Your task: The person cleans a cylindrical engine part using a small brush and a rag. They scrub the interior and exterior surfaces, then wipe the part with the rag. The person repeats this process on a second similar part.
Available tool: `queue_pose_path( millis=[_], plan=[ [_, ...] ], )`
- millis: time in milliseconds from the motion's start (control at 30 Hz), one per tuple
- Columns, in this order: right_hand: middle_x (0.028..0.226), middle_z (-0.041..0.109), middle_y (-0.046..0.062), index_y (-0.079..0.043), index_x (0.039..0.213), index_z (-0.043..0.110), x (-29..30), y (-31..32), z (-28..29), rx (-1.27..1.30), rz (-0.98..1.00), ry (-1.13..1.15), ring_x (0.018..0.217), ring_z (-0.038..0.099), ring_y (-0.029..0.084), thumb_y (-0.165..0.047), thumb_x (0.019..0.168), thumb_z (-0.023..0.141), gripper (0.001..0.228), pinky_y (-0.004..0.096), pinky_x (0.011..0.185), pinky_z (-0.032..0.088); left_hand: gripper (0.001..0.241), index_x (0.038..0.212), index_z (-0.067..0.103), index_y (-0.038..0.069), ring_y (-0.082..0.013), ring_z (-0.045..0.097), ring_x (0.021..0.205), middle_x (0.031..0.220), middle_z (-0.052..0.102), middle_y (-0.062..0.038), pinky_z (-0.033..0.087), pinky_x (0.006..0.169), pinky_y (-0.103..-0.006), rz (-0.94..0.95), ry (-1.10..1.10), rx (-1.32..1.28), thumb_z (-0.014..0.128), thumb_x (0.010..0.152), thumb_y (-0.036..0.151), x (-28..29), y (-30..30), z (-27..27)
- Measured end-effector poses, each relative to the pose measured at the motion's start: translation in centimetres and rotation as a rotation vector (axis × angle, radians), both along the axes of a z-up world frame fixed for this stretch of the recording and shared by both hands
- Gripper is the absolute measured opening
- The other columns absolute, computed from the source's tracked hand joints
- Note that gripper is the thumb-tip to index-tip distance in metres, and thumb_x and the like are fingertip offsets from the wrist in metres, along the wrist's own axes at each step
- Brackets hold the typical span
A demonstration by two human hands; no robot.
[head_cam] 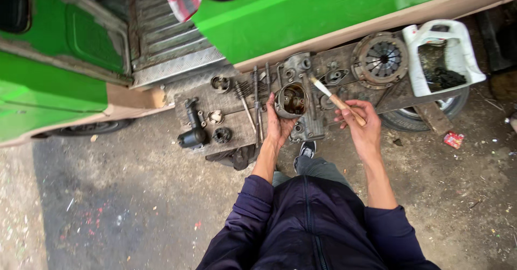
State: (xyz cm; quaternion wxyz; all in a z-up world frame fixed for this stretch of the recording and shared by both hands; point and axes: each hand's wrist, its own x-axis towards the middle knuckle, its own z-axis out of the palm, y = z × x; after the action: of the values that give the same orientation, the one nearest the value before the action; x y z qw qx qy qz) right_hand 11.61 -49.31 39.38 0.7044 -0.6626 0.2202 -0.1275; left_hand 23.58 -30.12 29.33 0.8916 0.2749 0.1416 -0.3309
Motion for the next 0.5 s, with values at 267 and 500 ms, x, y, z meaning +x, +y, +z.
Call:
queue_pose_path(
  millis=[267, 500],
  plan=[
    [0.1, 0.072, 0.015, 0.004, 0.128, 0.062, -3.0, -7.3, 2.5, -0.008, -0.172, -0.21, 0.071, 0.059, 0.011, -0.004, 0.107, 0.066, 0.023, 0.022, 0.059, 0.047, 0.081, 0.151, 0.046, 0.008, -0.0301, 0.058, 0.126, 0.145, 0.055, -0.016, 0.049, 0.101, -0.046, -0.094, 0.031, -0.085, 0.043, 0.099, 0.071, -0.1, -9.1, 0.9],
    [0.102, 0.071, 0.017, 0.005, 0.128, 0.059, -0.8, -9.4, 5.1, -0.182, -0.103, -0.353, 0.083, 0.071, 0.018, -0.006, 0.109, 0.063, 0.022, 0.029, 0.067, 0.06, 0.077, 0.152, 0.044, 0.009, -0.0293, 0.053, 0.135, 0.151, 0.053, -0.014, 0.044, 0.112, -0.048, -0.119, -0.052, -0.114, 0.038, 0.103, 0.068, -0.1, -11.9, 1.0]
  ],
)
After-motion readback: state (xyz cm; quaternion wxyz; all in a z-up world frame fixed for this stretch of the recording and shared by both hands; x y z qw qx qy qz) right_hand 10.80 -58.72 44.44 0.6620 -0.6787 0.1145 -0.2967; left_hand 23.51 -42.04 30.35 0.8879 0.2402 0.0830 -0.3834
